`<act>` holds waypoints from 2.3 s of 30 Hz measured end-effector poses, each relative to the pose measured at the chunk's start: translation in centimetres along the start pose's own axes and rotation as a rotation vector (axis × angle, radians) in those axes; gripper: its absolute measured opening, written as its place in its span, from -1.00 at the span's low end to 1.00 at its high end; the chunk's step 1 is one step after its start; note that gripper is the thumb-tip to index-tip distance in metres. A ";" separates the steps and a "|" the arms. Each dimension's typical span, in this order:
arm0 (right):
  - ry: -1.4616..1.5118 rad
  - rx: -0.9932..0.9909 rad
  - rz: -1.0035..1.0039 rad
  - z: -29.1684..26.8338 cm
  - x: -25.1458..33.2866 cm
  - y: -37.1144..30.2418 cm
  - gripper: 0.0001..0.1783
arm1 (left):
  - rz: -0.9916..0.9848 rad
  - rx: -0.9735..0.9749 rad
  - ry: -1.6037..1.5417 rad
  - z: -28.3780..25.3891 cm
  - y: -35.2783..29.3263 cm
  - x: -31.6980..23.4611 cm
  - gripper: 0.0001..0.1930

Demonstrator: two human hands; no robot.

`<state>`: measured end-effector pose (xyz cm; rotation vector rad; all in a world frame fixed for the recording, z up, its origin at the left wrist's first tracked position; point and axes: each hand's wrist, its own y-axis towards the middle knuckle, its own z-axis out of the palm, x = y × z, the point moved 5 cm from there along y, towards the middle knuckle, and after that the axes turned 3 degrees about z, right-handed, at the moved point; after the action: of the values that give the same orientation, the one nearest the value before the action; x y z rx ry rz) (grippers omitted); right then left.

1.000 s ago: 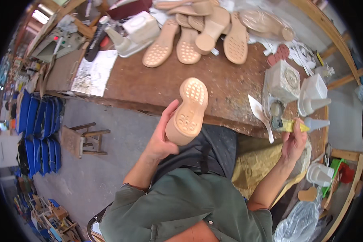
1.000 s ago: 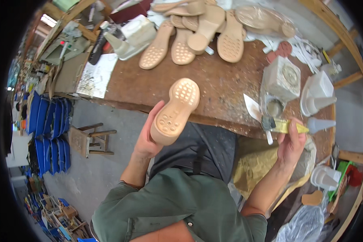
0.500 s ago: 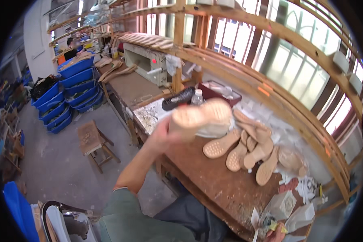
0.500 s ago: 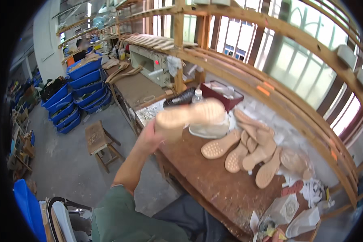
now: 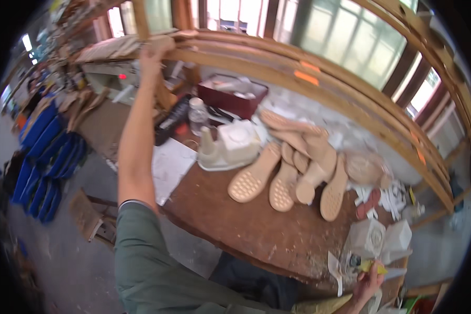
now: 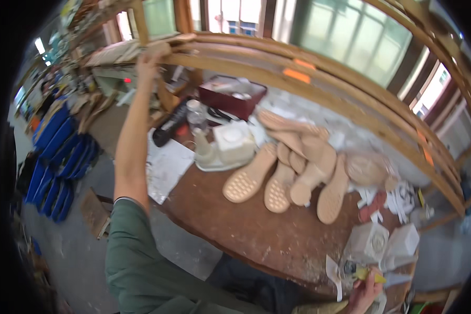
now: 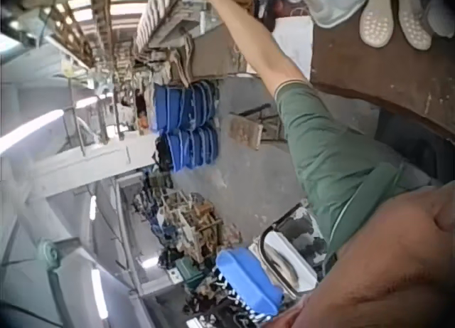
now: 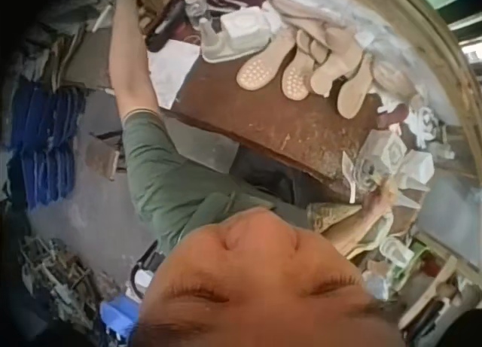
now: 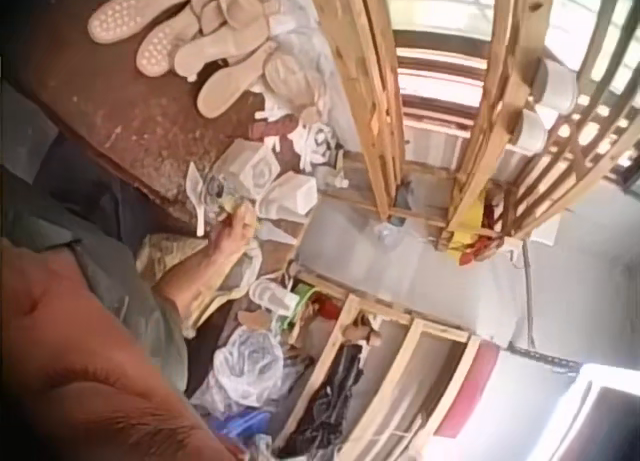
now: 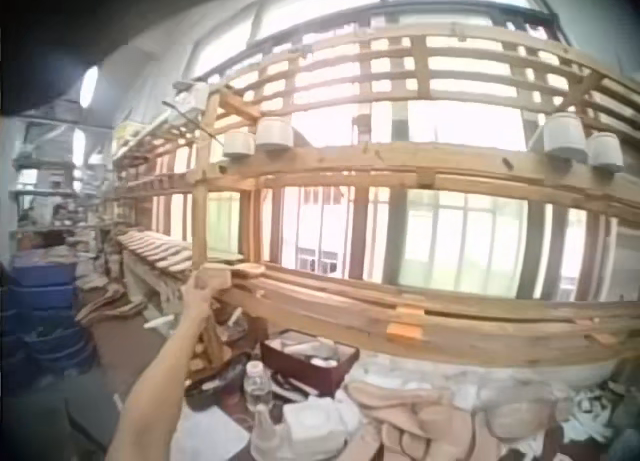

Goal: The recorder is applying glue to the bottom of shoe soles using a brush, then placing them on a drying rack.

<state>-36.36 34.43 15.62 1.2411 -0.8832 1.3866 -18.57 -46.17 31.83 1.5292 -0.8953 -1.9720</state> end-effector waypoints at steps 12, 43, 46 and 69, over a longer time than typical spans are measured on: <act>-0.025 -0.007 0.025 3.0 -1.3 1.0 -0.81 | 0.086 1.055 0.005 28.4 -32.2 -6.0 -0.58; 0.092 -0.093 0.054 -7.1 -1.9 -3.5 -0.80 | -0.582 0.716 0.616 9.8 -45.8 -13.1 -0.51; 0.076 -0.093 0.052 -8.4 -1.5 -4.3 -0.81 | -0.945 0.505 -0.031 10.4 -46.9 -8.3 -0.68; -0.952 0.063 0.028 -6.8 -0.9 2.4 -0.80 | 0.472 2.010 0.506 10.9 -53.7 -26.3 0.04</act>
<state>-40.28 40.26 13.66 1.9817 -1.4907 0.7940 -21.51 10.70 10.62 1.9274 -2.8040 0.2872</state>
